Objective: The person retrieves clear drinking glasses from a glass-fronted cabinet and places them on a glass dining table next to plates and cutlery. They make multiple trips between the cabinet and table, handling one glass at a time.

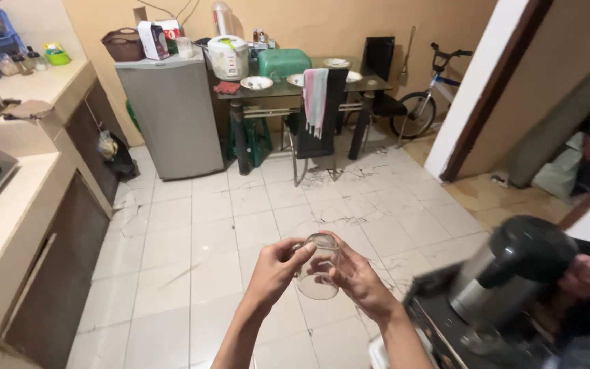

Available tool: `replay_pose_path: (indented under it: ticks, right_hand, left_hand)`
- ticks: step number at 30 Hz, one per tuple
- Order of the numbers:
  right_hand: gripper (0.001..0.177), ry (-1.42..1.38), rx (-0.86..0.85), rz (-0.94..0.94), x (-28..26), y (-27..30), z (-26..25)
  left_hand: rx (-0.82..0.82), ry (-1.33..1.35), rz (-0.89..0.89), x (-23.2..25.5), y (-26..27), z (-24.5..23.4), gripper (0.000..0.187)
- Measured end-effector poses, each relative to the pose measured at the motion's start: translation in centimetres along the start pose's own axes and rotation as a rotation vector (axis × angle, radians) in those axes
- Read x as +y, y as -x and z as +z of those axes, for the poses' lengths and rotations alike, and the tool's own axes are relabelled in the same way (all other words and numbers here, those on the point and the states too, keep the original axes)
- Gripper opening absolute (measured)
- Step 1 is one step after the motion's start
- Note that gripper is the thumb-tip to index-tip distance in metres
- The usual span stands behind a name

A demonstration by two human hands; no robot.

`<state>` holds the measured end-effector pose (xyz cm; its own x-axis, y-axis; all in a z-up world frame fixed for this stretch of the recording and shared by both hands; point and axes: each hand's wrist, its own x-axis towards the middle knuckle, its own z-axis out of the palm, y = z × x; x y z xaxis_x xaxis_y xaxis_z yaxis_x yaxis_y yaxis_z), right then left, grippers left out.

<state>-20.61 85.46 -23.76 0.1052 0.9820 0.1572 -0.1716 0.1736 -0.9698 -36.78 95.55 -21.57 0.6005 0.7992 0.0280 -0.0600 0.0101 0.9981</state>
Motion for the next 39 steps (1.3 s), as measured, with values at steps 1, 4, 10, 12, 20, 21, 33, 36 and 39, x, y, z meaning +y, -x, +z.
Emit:
replay_pose_path:
  ticks: [1, 4, 10, 12, 20, 21, 33, 36, 39]
  right_hand:
    - [0.108, -0.003, 0.000, -0.011, 0.4, -2.7, 0.0]
    - [0.103, 0.049, 0.037, 0.007, 1.5, -10.2, 0.2]
    - [0.094, 0.022, 0.157, 0.064, 4.4, -23.0, -1.2]
    - [0.080, 0.011, 0.228, 0.085, 5.1, -26.8, -2.1]
    - [0.071, -0.141, 0.242, 0.053, 7.4, -42.6, -10.5]
    - [0.067, -0.185, 0.243, 0.057, 7.9, -44.5, -12.0]
    - [0.082, -0.205, 0.384, 0.389, 7.2, -66.8, -27.8]
    - [0.075, -0.303, 0.433, 0.473, 8.2, -71.7, -31.2]
    - [0.076, -0.332, 0.408, 0.470, 9.5, -76.2, -34.2]
  left_hand:
    - [-0.002, -0.008, 0.008, 0.1, -2.3, -1.4, 0.037]
    - [-0.027, -0.017, -0.027, 0.1, -8.8, -5.5, 0.039]
    - [-0.031, 0.065, -0.052, -0.9, -21.2, -11.2, 0.032]
    - [-0.039, 0.034, -0.075, -0.9, -24.9, -12.3, 0.035]
    - [-0.051, -0.094, 0.083, -4.9, -43.4, -14.2, 0.042]
    - [-0.050, -0.118, 0.115, -5.9, -45.7, -14.1, 0.038]
    - [-0.056, -0.262, 0.372, -6.2, -71.7, -12.7, 0.023]
    - [-0.095, -0.281, 0.391, -6.7, -77.6, -12.9, 0.021]
    - [-0.198, -0.136, 0.388, -8.9, -84.1, -13.6, 0.028]
